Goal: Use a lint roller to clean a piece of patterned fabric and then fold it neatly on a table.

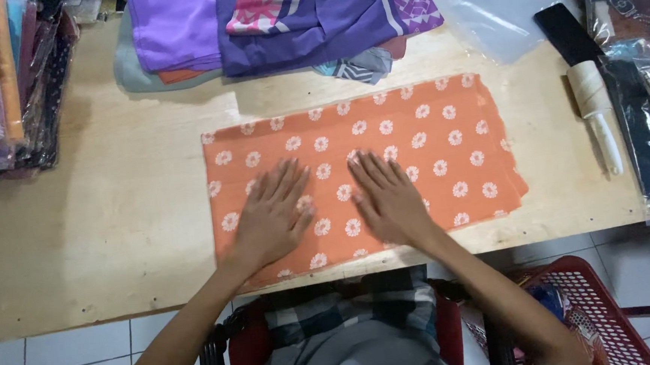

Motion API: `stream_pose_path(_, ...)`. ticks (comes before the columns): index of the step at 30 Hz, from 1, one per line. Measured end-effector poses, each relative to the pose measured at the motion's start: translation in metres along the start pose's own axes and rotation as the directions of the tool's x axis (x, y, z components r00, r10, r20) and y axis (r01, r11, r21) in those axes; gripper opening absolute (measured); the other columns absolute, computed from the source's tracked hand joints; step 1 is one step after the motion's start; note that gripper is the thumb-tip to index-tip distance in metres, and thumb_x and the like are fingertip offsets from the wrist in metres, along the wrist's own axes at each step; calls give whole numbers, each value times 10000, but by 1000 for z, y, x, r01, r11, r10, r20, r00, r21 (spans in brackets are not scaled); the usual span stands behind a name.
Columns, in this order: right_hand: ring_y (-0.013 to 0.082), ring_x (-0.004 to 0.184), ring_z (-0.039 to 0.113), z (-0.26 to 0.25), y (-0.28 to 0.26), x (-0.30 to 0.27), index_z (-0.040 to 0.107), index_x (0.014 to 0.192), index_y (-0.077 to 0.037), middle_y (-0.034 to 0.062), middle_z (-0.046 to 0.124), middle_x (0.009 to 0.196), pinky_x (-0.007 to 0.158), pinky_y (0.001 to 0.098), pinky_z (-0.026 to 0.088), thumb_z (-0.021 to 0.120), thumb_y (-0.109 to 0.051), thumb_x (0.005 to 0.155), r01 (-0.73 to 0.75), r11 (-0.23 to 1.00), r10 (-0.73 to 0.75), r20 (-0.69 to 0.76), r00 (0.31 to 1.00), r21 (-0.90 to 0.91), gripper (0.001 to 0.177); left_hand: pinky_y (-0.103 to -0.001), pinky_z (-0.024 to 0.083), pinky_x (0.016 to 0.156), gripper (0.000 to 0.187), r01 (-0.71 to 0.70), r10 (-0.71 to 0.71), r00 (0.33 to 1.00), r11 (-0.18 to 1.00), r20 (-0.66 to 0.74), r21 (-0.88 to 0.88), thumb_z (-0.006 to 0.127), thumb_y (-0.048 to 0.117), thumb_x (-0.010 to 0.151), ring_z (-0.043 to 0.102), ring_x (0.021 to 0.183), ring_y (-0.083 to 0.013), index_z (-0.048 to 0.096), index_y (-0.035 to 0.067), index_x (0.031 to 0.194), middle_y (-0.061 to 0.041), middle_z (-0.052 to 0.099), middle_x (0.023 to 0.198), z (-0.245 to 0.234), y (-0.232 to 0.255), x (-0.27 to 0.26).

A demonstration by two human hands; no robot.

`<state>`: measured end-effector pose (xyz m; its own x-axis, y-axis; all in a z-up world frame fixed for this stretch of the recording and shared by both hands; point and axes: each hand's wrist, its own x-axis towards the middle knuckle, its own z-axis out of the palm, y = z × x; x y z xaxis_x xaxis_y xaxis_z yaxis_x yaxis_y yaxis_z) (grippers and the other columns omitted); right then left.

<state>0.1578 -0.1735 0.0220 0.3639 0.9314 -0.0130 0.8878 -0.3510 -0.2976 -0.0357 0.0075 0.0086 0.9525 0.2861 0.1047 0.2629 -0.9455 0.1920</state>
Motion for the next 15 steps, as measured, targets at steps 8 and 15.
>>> stream_pose_path(8, 399, 1544, 232, -31, 88, -37, 373, 1625, -152, 182, 294, 1678, 1227, 565, 139, 297, -472, 1088, -298, 954, 299, -158, 941, 31, 630, -514, 59, 1259, 694, 204, -197, 975, 976, 100, -73, 342, 568, 1046, 194, 1561, -323, 330, 169, 1614, -138, 287, 1674, -26, -16, -48)
stream_pose_path(15, 401, 1557, 222, -42, 117, -60, 350, 1629, -106, 197, 286, 1688, 1243, 567, 136, 262, -514, 1092, -468, 884, 463, -139, 875, -2, 680, -503, 70, 1267, 652, 215, -213, 976, 975, 37, -64, 310, 530, 1072, 232, 1558, -322, 367, 152, 1600, -139, 321, 1666, -26, -14, -58)
